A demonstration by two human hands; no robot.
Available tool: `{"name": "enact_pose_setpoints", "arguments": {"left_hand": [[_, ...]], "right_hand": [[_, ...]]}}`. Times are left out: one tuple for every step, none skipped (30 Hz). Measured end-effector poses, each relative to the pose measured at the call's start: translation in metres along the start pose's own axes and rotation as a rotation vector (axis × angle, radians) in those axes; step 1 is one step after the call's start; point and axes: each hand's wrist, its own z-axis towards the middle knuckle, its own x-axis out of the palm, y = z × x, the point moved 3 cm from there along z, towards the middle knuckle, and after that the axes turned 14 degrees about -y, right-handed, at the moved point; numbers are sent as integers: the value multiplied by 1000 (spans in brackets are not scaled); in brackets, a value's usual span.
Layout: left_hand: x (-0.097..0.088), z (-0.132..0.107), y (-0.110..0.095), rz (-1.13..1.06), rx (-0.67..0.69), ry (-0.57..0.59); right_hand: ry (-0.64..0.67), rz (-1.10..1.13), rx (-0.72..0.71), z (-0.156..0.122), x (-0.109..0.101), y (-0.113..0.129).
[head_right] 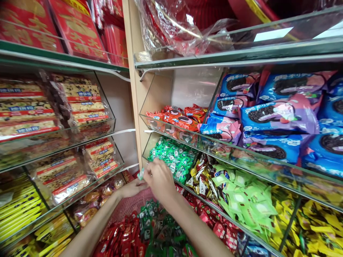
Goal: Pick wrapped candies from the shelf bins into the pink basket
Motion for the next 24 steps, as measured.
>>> {"name": "enact_pose_setpoints", "arguments": {"left_hand": [[0, 1, 1, -5, 3, 4], [1, 1, 2, -11, 6, 9], [1, 2, 4, -17, 9, 15], [2, 2, 5, -20, 13, 19], [2, 2, 5, -21, 17, 18], [2, 2, 6, -19, 23, 14], [2, 2, 6, -14, 28, 9], [2, 2, 6, -7, 34, 6], [1, 2, 5, 0, 39, 5], [1, 1, 4, 6, 43, 6], [1, 1, 3, 11, 46, 9], [0, 1, 2, 17, 48, 12], [0, 1, 1, 22, 48, 15], [-1, 0, -1, 28, 44, 16], [-1, 0, -2, 34, 39, 15], [-1, -1, -3, 38, 31, 14], [-2, -1, -4, 40, 22, 13], [-2, -2, -4, 39, 12, 12], [-2, -2, -5, 36, 3, 10], [-2, -3, -5, 31, -4, 8], [-2, -3, -5, 25, -11, 6], [-1, -3, -5, 18, -16, 5], [-1, -3, -4, 11, -21, 5], [-1, -3, -4, 5, -25, 7]], "right_hand": [[55, 51, 10, -12, 7, 1], [110, 94, 20, -23, 16, 0], [160, 124, 33, -33, 25, -2], [208, 141, 50, -42, 34, -5], [252, 145, 69, -49, 43, -9], [285, 136, 88, -54, 50, -14], [300, 119, 103, -57, 54, -18], [301, 100, 108, -58, 56, -21], [287, 84, 104, -57, 55, -23], [263, 76, 89, -53, 51, -24], [234, 72, 67, -48, 46, -24], [204, 67, 44, -41, 40, -23], [173, 57, 19, -32, 33, -21], [136, 37, -6, -23, 27, -20], [90, 2, -28, -14, 21, -19], [43, -42, -47, -4, 17, -19], [3, -93, -60, 4, 13, -20], [-26, -144, -68, 11, 12, -22], [-41, -191, -69, 17, 12, -24], [-44, -230, -67, 22, 13, -27], [-35, -258, -64, 24, 15, -29], [-16, -275, -62, 26, 18, -31], [6, -286, -64, 27, 20, -33], [29, -292, -68, 27, 22, -34]]}}
